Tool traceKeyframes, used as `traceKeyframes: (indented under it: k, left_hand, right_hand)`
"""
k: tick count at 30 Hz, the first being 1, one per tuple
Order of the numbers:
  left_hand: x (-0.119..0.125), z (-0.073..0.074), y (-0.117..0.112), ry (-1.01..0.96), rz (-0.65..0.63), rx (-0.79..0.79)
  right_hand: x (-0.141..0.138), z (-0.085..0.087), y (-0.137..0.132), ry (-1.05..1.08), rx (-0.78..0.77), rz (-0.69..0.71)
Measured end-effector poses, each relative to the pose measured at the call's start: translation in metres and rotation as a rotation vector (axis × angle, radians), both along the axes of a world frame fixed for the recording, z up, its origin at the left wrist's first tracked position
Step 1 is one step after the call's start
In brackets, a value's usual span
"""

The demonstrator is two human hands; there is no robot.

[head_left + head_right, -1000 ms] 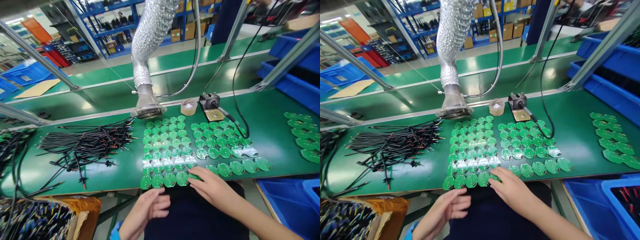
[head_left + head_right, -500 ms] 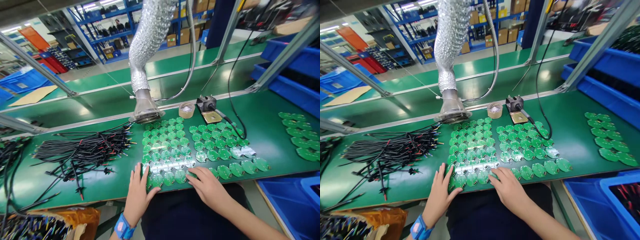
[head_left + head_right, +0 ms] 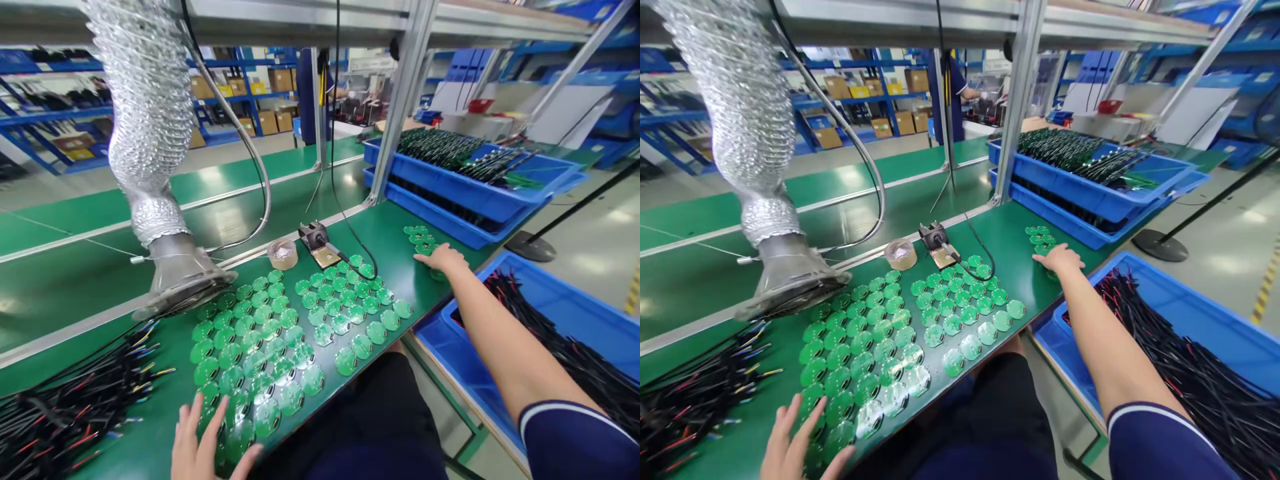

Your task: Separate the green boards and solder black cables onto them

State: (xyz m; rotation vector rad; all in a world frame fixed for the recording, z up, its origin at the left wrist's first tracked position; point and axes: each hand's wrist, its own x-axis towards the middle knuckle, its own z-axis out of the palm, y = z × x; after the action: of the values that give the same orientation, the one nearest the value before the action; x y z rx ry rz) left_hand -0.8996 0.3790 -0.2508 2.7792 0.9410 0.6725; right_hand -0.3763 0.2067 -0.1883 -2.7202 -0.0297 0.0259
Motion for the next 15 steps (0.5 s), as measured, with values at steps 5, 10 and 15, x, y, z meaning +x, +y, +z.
traceKeyframes:
  k: [5, 10, 15]
  left_hand:
    - [0.050, 0.033, -0.008, -0.096, -0.070, -0.050]
    - [0.121, 0.059, -0.016, -0.163, -0.301, -0.258]
    - [0.201, 0.080, -0.031, -0.327, -0.368, -0.820]
  right_hand:
    - [0.015, -0.012, -0.006, 0.151, 0.134, -0.122]
    - [0.005, 0.002, -0.011, 0.292, 0.453, -0.004]
    - [-0.077, 0.015, -0.008, 0.329, 0.781, 0.270]
